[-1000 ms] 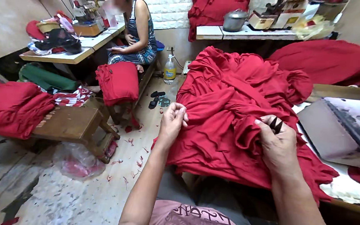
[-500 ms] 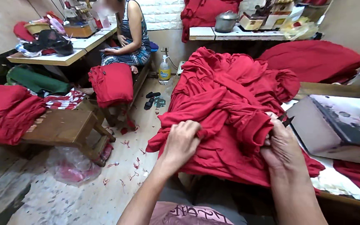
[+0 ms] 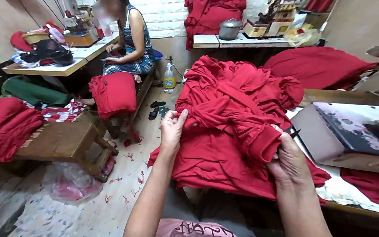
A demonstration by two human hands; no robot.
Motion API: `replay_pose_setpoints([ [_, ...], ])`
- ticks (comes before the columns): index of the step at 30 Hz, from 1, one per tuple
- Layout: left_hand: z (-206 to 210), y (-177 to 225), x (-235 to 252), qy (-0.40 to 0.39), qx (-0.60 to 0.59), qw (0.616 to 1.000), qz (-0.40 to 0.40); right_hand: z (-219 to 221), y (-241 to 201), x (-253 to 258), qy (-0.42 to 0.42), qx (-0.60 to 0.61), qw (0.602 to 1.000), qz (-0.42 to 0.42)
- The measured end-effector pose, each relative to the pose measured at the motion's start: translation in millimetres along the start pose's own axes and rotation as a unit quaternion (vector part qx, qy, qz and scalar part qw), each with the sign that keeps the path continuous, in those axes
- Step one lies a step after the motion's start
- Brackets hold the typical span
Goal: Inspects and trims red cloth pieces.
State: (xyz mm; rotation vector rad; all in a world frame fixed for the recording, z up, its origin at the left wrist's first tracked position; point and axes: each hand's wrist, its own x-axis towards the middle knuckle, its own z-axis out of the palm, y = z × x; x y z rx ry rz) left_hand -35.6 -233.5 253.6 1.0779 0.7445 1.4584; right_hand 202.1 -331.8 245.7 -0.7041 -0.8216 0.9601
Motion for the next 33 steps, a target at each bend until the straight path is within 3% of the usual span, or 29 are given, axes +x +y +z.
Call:
replay_pose_setpoints([
  [3, -2.7, -1.0, -4.2, -0.085, 0.188, 0.978, 0.035, -0.4, -0.2, -1.4, 0.012, -0.003, 1.0, 0.004],
  [5, 2.7, 5.2, -15.8, -0.168, 0.366, 0.914, 0.052, -1.0, -0.1, -1.3, 0.017, -0.033, 0.999, -0.004],
  [8, 23.1, 9.5, -45.6, -0.234, 0.566, 0.788, 0.058, 5.1, 7.0, -0.7, -0.01, -0.135, 0.989, -0.051],
  [10, 31.4, 2.5, -66.4, -0.218, 0.613, 0.754, 0.09, 14.8, 13.8, -2.9, -0.033, -0.21, 0.972, -0.101],
  [12, 25.1, -8.5, -82.9, -0.191, 0.583, 0.774, 0.157, 20.1, 19.8, -6.8, -0.072, -0.297, 0.943, -0.133],
  [14, 10.1, -19.1, -93.2, -0.161, 0.493, 0.817, 0.251, 25.0, 23.6, -10.1, -0.102, -0.385, 0.907, -0.14],
  [17, -10.4, -30.0, -104.6, -0.014, 0.379, 0.866, 0.325, 27.0, 28.8, -11.0, -0.117, -0.472, 0.859, -0.159],
  [19, -24.3, -30.0, -103.6, 0.098, 0.381, 0.87, 0.299, 28.6, 29.8, -11.4, -0.112, -0.491, 0.848, -0.165],
  [21, -38.2, -27.6, -94.5, 0.16, 0.392, 0.883, 0.204, 29.7, 30.5, -12.1, -0.104, -0.497, 0.845, -0.168],
  [24, -59.1, -26.6, -76.0, 0.125, 0.422, 0.895, 0.069, 28.6, 33.1, -12.6, -0.099, -0.522, 0.828, -0.18],
  [27, -74.8, -30.4, -64.4, 0.104, 0.38, 0.916, 0.071, 27.7, 34.8, -13.7, -0.099, -0.536, 0.817, -0.191],
  [33, -105.4, -35.0, -68.7, 0.208, 0.156, 0.962, 0.084, 24.3, 37.3, -15.6, -0.102, -0.533, 0.816, -0.202],
])
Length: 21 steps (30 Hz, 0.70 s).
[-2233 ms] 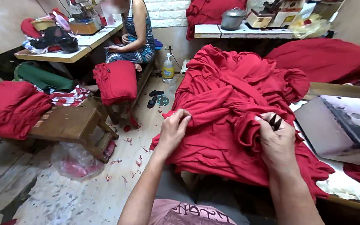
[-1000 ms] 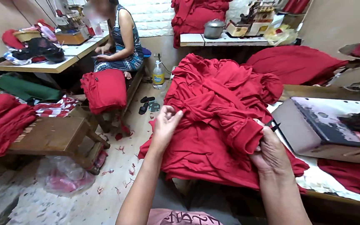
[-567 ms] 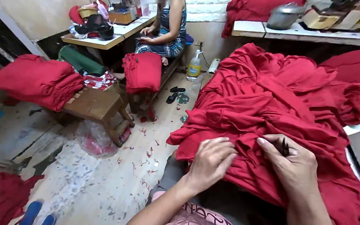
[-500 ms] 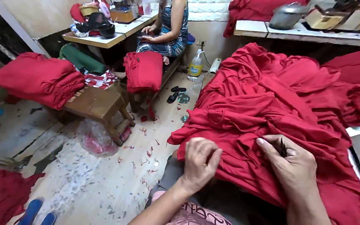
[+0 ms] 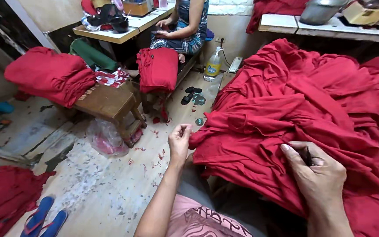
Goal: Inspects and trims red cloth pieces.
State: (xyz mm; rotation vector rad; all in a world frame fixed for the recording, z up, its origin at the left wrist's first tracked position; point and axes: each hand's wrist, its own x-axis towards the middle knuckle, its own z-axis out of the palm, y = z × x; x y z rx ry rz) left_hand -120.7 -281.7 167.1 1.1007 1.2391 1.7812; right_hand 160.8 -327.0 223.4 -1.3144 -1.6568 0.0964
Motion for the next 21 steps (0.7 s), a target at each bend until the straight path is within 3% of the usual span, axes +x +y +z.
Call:
replay_pose_setpoints([
  [4, -29.5, -12.5, -0.5, 0.076, -0.019, 0.997, -0.027, 0.2, 0.2, -1.1, 0.001, -0.005, 1.0, -0.009],
  [7, -43.0, -20.7, -10.5, 0.091, 0.025, 0.994, -0.049, 1.6, 3.2, -1.1, 0.006, -0.003, 1.0, -0.024],
  [13, -41.1, -25.5, -29.0, -0.053, 0.022, 0.986, -0.156, 2.4, 7.1, -2.8, 0.011, 0.0, 0.999, -0.041],
  [18, -55.4, -34.7, -26.5, 0.011, 0.021, 0.992, -0.125, 1.9, 5.6, -4.0, 0.012, -0.012, 0.999, -0.04],
  [21, -79.1, -36.5, -24.8, 0.042, 0.1, 0.984, -0.139, 2.9, 6.0, -4.9, 0.017, -0.021, 0.999, -0.044],
])
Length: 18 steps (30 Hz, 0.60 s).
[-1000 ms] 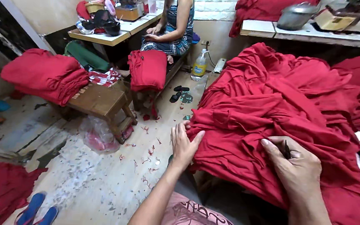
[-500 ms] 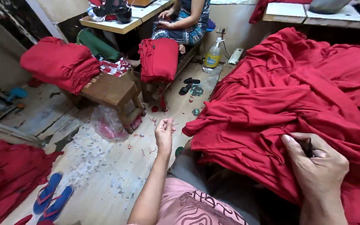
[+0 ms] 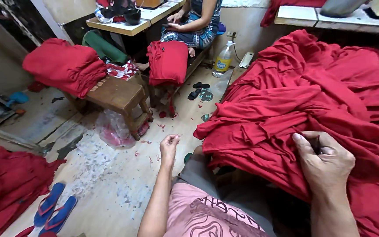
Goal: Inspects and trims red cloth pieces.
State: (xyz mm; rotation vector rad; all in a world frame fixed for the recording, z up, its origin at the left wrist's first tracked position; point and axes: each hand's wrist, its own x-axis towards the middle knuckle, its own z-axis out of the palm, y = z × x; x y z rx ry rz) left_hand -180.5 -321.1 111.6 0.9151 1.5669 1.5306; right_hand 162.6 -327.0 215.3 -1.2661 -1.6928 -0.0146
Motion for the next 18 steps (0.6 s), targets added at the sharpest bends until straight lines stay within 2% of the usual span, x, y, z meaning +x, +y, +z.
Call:
replay_pose_setpoints([
  [3, -15.9, 6.7, -2.7, -0.008, 0.19, 0.982, -0.017, 0.9, 0.1, -1.6, 0.003, -0.006, 1.0, 0.003],
  [4, -16.0, 10.9, -6.3, -0.008, 0.217, 0.976, -0.005, 1.5, 0.3, -2.0, 0.004, -0.006, 1.0, 0.005],
  [6, -8.8, 14.2, -14.8, -0.002, 0.2, 0.978, 0.053, 2.1, 2.5, -3.2, 0.004, -0.002, 1.0, 0.003],
  [9, 14.2, 16.9, -26.6, -0.034, 0.096, 0.985, 0.14, 2.2, 6.3, -4.3, 0.003, 0.008, 1.0, -0.006],
  [11, 27.1, 22.3, -32.7, -0.118, 0.059, 0.97, 0.205, 2.3, 7.0, -4.9, 0.006, 0.008, 1.0, -0.004],
  [14, 43.1, 33.7, -38.1, -0.229, 0.071, 0.934, 0.266, 3.4, 8.3, -4.9, 0.011, 0.009, 1.0, -0.004],
  [16, 48.9, 35.3, -40.2, -0.233, 0.088, 0.928, 0.276, 3.7, 8.1, -5.2, 0.012, 0.013, 1.0, 0.0],
  [18, 48.0, 28.0, -38.8, -0.196, 0.083, 0.939, 0.27, 3.2, 8.3, -6.3, 0.012, 0.012, 1.0, 0.006],
])
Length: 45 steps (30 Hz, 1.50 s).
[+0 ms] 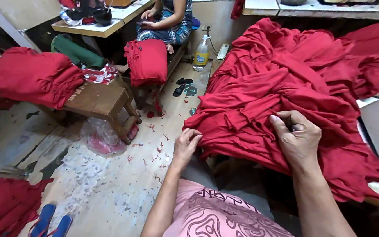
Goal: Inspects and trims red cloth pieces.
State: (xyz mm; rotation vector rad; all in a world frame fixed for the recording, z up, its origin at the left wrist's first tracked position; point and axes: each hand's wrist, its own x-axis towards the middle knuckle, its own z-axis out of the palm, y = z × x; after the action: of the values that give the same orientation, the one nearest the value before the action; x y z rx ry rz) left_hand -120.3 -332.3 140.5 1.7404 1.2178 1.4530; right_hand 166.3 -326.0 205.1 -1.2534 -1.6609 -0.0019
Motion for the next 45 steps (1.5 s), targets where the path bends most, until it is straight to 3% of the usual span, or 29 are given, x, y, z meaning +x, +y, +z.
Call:
replay_pose_setpoints([
  [2, -10.6, -9.1, -4.2, 0.047, 0.016, 0.998, -0.032, 0.4, -1.3, -0.7, -0.001, -0.004, 1.0, 0.004],
  [5, -35.7, -8.1, -8.2, 0.085, 0.077, 0.983, -0.144, 1.2, -5.6, -1.3, 0.007, -0.003, 1.0, 0.008],
  [7, -39.9, -2.4, -5.8, 0.122, 0.125, 0.972, -0.156, 1.7, -4.3, -1.2, 0.02, 0.019, 1.0, 0.013],
  [10, -25.2, 19.7, 7.3, 0.147, 0.133, 0.978, -0.064, -2.5, -6.4, 2.1, 0.024, 0.1, 0.993, 0.055],
  [15, 26.8, 71.6, 41.5, 0.114, 0.112, 0.967, 0.199, -17.3, -32.5, 25.6, 0.047, 0.261, 0.949, 0.173],
  [18, 57.9, 89.0, 59.5, 0.05, 0.099, 0.928, 0.356, -26.3, -41.1, 42.3, -0.057, 0.321, 0.931, 0.161],
  [20, 74.5, 94.4, 73.4, -0.016, 0.125, 0.913, 0.387, -29.6, -38.4, 50.3, -0.07, 0.314, 0.936, 0.141],
  [24, 90.9, 76.8, 104.8, -0.155, 0.147, 0.926, 0.311, -44.7, -16.1, 49.8, -0.023, 0.019, 0.997, 0.075],
  [26, 88.7, 69.5, 117.5, -0.144, 0.125, 0.934, 0.301, -49.4, -1.6, 42.9, -0.023, -0.055, 0.997, 0.057],
  [30, 86.6, 66.5, 132.0, -0.087, 0.105, 0.948, 0.288, -59.0, 18.7, 32.9, -0.002, 0.057, 0.988, 0.145],
  [35, 84.6, 38.1, 137.3, -0.198, 0.013, 0.975, 0.099, -55.5, 24.3, 29.4, 0.038, 0.225, 0.956, 0.186],
  [39, 66.7, 50.9, 122.7, -0.216, 0.014, 0.972, 0.092, -57.3, 3.8, 18.1, 0.157, 0.243, 0.941, 0.177],
  [42, 60.5, 61.8, 110.0, -0.166, 0.077, 0.975, 0.126, -60.3, -9.8, 3.2, 0.185, 0.19, 0.955, 0.131],
  [45, 64.9, 70.2, 96.3, -0.029, 0.145, 0.976, 0.16, -63.9, -23.3, -9.6, 0.141, 0.176, 0.968, 0.108],
])
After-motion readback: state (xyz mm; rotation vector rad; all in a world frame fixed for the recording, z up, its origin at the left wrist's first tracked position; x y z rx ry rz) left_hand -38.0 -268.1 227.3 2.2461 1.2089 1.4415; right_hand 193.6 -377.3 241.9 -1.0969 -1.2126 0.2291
